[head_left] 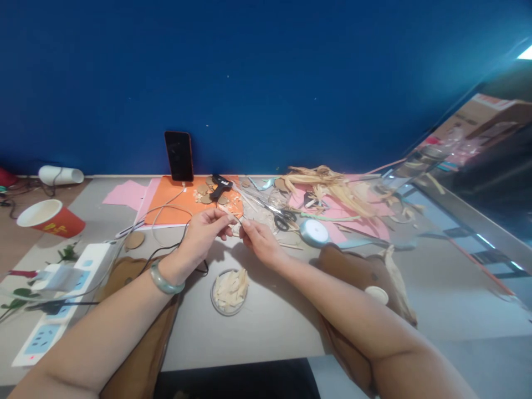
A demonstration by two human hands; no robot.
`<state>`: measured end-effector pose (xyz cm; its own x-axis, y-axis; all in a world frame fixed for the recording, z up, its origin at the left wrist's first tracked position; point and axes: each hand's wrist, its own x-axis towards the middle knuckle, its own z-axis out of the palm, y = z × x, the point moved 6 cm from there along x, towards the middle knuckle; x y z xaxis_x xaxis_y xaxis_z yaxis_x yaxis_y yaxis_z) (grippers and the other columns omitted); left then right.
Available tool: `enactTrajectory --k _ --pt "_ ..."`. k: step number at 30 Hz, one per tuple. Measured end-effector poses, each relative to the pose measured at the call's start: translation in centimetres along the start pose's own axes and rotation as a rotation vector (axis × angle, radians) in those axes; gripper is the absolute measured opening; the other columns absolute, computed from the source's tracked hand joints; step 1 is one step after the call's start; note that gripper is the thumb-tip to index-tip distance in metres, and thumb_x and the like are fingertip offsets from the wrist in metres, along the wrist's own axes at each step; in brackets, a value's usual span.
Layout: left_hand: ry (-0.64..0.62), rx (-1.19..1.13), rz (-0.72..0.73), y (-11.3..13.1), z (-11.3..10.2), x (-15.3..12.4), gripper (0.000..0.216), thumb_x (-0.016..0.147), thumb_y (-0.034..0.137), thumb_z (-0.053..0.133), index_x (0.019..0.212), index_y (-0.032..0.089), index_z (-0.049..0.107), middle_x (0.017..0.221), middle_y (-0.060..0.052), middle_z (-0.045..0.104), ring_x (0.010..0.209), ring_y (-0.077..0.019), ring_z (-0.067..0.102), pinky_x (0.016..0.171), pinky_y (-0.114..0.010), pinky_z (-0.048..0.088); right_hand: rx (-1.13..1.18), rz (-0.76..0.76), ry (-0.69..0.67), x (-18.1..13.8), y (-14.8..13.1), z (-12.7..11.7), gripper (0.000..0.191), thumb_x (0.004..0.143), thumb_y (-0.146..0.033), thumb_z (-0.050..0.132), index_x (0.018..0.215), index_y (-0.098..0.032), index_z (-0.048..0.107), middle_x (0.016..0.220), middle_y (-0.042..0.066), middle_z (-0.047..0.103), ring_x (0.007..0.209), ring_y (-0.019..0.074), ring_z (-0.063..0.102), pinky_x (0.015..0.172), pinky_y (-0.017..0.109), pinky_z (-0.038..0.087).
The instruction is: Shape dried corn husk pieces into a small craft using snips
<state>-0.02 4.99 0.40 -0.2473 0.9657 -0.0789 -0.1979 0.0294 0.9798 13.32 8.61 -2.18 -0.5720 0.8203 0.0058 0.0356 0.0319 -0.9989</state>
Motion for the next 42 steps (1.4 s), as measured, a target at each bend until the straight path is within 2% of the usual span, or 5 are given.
enactTrajectory --k 17,23,29,38,42 --pt "-0.018 0.012 -0.03 0.5 0.4 -0.4 0.022 0.067 0.032 0.076 0.066 0.014 0.063 0.06 -0.001 0.066 0.05 -0.0089 0.056 0.049 -0.021 0.041 0.141 0.034 0.078 0.0 -0.1 -0.4 0.054 0.081 -0.071 0.048 0.066 -0.02 0.049 0.045 -0.008 0.031 0.042 0.0076 0.025 0.042 0.024 0.019" --pt "-0.097 0.116 0.003 0.6 0.9 -0.6 0.022 0.07 0.034 0.073 0.067 0.015 0.062 0.051 0.0 0.06 0.047 -0.0091 0.052 0.05 -0.021 0.041 0.048 -0.036 0.121 -0.5 -1.8 -1.1 0.035 0.075 -0.048 0.071 0.075 -0.017 0.056 0.053 -0.007 0.041 0.049 0.0069 0.033 0.046 0.023 0.024" --pt "-0.121 0.074 0.013 0.4 0.9 -0.5 0.021 0.069 0.032 0.074 0.068 0.015 0.062 0.052 0.002 0.058 0.048 -0.0093 0.052 0.05 -0.022 0.04 0.174 0.005 0.043 -0.3 -1.4 -0.5 0.032 0.077 -0.046 0.07 0.076 -0.017 0.056 0.049 -0.009 0.035 0.044 0.0055 0.026 0.043 0.022 0.019" --pt "-0.233 -0.049 0.028 0.6 1.5 -0.8 0.022 0.072 0.027 0.073 0.091 0.016 0.07 0.073 -0.001 0.065 0.055 -0.0094 0.057 0.052 -0.023 0.044 0.558 0.254 -0.173 -0.3 -0.7 0.7 0.036 0.072 -0.04 0.075 0.076 -0.019 0.045 0.049 -0.013 0.023 0.043 0.0032 0.011 0.039 0.017 0.007" --pt "-0.226 -0.05 0.067 0.6 1.3 -0.7 0.024 0.073 0.03 0.075 0.091 0.016 0.07 0.068 -0.001 0.064 0.056 -0.0101 0.058 0.053 -0.022 0.045 0.617 0.302 -0.21 -0.4 -0.6 0.9 0.035 0.072 -0.036 0.074 0.075 -0.019 0.043 0.047 -0.014 0.023 0.041 0.0029 0.008 0.038 0.016 0.007"
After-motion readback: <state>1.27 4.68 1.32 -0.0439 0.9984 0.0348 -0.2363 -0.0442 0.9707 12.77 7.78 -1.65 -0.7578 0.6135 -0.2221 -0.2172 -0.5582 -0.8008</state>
